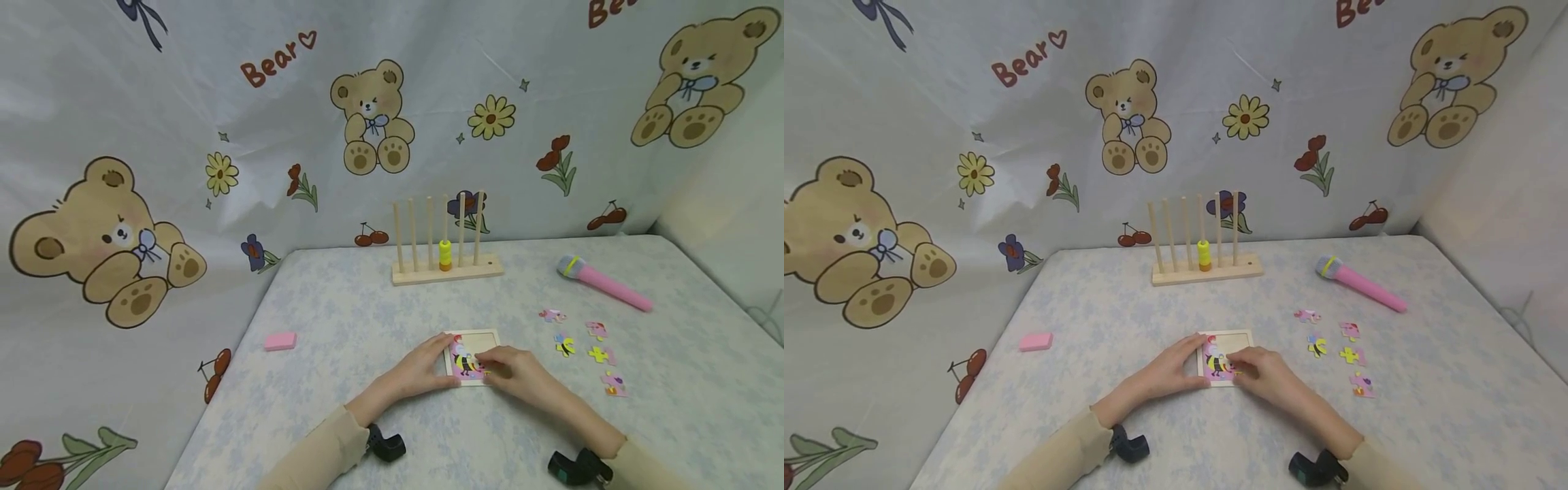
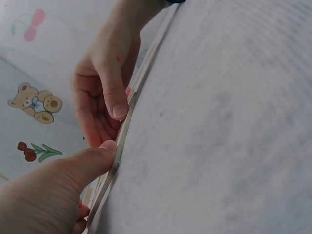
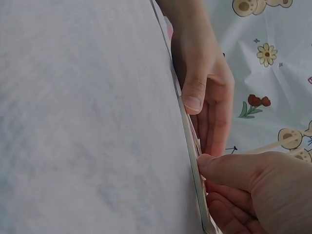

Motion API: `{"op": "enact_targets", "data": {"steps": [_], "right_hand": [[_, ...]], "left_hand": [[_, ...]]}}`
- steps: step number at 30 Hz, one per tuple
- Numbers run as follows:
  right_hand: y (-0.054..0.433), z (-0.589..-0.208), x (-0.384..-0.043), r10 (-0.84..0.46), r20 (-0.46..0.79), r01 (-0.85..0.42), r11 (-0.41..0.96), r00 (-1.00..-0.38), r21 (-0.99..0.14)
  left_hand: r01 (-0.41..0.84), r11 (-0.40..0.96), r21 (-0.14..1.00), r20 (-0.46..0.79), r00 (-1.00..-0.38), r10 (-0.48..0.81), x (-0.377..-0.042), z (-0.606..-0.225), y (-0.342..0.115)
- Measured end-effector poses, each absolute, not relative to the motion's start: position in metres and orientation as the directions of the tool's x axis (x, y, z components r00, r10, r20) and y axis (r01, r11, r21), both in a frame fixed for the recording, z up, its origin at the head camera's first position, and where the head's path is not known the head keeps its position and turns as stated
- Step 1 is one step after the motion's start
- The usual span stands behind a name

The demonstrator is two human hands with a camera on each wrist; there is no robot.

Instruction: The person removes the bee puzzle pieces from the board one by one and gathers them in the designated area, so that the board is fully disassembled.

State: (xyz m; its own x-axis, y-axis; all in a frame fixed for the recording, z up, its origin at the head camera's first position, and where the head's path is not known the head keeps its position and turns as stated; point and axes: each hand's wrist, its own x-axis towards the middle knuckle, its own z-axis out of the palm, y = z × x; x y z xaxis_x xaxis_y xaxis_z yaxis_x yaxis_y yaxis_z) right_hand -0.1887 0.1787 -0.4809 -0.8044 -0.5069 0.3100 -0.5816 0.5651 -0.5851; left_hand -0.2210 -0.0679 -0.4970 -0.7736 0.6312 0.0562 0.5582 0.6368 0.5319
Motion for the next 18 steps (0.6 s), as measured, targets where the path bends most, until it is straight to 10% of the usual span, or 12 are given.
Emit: {"op": "enact_targets", "data": {"steps": [18], "right_hand": [[0.1736,-0.4823,-0.1896,-0.503,0.335,-0.594,0.553,-0.797,-0.584]], "left_hand": [[0.568,0.622,0.539,0.069,-0.766,0.639,-0.2219,-0.4976,-0.0685]]}}
